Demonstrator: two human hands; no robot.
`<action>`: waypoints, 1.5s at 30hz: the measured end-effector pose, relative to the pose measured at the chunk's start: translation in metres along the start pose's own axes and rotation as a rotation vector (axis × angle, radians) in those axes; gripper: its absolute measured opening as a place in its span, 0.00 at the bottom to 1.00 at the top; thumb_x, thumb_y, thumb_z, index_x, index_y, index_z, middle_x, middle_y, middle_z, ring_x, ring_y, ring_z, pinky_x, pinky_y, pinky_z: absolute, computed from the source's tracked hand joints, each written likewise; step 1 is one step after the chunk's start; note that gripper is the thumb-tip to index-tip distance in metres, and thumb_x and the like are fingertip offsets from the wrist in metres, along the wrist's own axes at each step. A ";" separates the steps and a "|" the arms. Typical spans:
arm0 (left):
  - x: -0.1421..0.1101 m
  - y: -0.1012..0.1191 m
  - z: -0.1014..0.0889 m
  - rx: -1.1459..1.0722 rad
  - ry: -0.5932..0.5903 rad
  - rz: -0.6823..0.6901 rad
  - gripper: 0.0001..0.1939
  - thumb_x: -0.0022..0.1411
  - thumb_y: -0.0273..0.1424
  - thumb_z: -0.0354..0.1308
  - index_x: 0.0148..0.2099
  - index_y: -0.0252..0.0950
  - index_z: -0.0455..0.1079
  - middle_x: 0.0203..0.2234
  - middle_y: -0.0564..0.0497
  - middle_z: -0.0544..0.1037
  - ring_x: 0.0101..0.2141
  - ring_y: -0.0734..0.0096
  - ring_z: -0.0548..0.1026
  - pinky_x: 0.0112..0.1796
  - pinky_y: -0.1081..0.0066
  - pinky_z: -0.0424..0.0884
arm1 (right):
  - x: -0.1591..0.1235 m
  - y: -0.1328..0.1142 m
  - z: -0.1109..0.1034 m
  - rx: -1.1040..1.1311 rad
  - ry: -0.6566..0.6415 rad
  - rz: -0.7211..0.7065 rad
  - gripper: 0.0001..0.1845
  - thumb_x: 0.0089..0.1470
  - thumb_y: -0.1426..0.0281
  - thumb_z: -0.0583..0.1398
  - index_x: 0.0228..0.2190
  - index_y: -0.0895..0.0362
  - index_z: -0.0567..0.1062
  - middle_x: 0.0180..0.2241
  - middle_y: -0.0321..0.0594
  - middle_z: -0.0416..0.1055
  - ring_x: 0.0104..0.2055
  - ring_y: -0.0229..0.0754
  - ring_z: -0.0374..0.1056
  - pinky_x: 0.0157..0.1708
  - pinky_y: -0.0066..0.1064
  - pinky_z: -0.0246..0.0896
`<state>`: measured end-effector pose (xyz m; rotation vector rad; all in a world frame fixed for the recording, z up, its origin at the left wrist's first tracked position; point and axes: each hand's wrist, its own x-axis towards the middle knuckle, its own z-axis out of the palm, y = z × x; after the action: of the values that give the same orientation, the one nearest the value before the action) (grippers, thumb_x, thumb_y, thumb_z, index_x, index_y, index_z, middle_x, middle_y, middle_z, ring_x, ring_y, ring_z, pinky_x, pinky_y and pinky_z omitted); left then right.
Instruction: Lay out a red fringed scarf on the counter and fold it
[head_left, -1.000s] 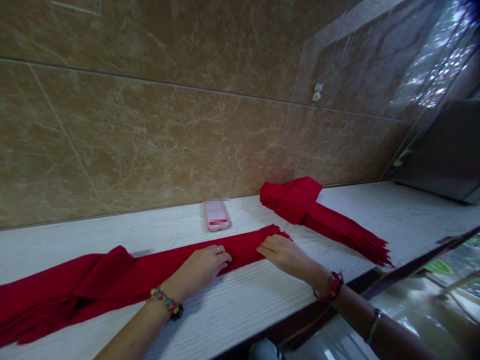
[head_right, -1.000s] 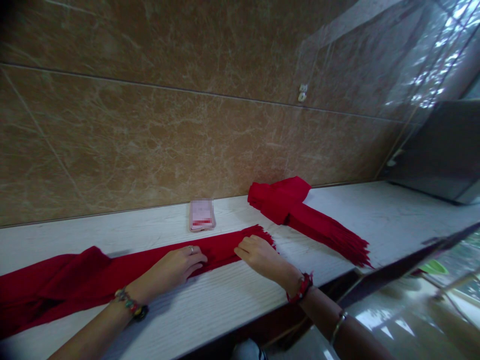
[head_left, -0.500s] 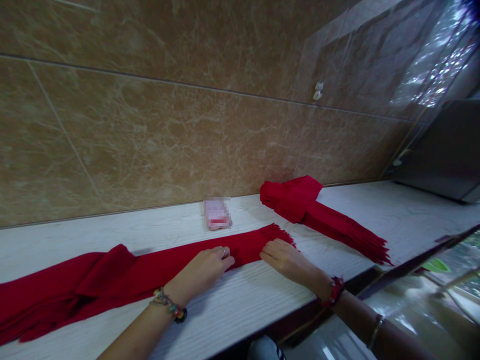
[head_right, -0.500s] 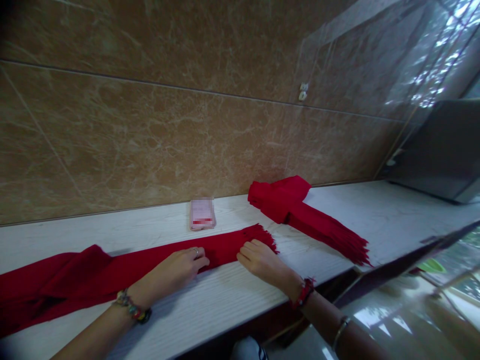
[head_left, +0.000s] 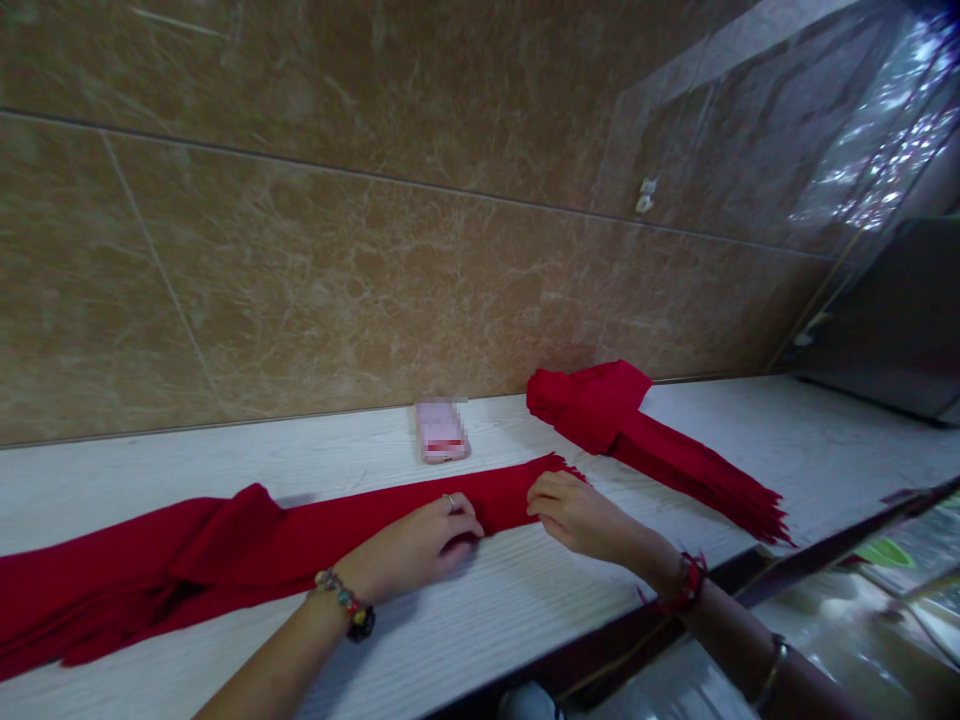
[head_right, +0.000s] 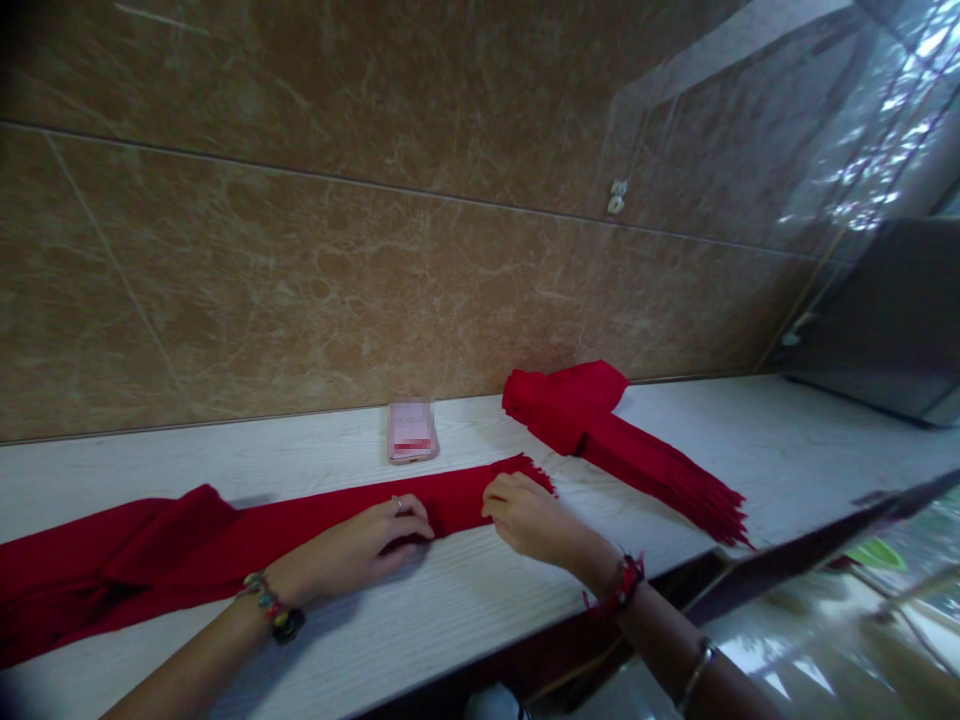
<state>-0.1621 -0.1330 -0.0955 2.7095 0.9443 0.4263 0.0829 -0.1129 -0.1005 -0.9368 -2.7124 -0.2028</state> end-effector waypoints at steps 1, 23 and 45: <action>0.000 -0.002 0.000 0.017 0.051 -0.038 0.14 0.62 0.26 0.44 0.46 0.37 0.67 0.42 0.49 0.69 0.41 0.74 0.68 0.44 0.73 0.64 | 0.007 -0.003 -0.003 0.058 0.034 0.036 0.10 0.54 0.76 0.52 0.34 0.58 0.72 0.36 0.41 0.70 0.40 0.40 0.62 0.42 0.34 0.57; -0.002 0.009 0.026 0.302 -0.029 -0.759 0.32 0.61 0.42 0.37 0.62 0.26 0.44 0.60 0.43 0.44 0.59 0.53 0.43 0.54 0.46 0.45 | -0.016 0.053 0.039 -0.071 -0.136 0.505 0.32 0.57 0.56 0.41 0.56 0.63 0.54 0.59 0.53 0.47 0.60 0.52 0.41 0.55 0.52 0.40; -0.123 -0.025 -0.004 0.430 -0.020 -0.775 0.38 0.58 0.51 0.39 0.61 0.27 0.49 0.59 0.39 0.49 0.58 0.54 0.48 0.54 0.54 0.51 | 0.042 -0.032 0.042 0.014 -0.108 0.238 0.31 0.57 0.58 0.45 0.56 0.65 0.54 0.58 0.53 0.49 0.60 0.50 0.43 0.56 0.49 0.41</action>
<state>-0.2695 -0.1917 -0.1234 2.3747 2.1371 0.0339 0.0231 -0.1043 -0.1297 -1.2888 -2.6626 -0.0875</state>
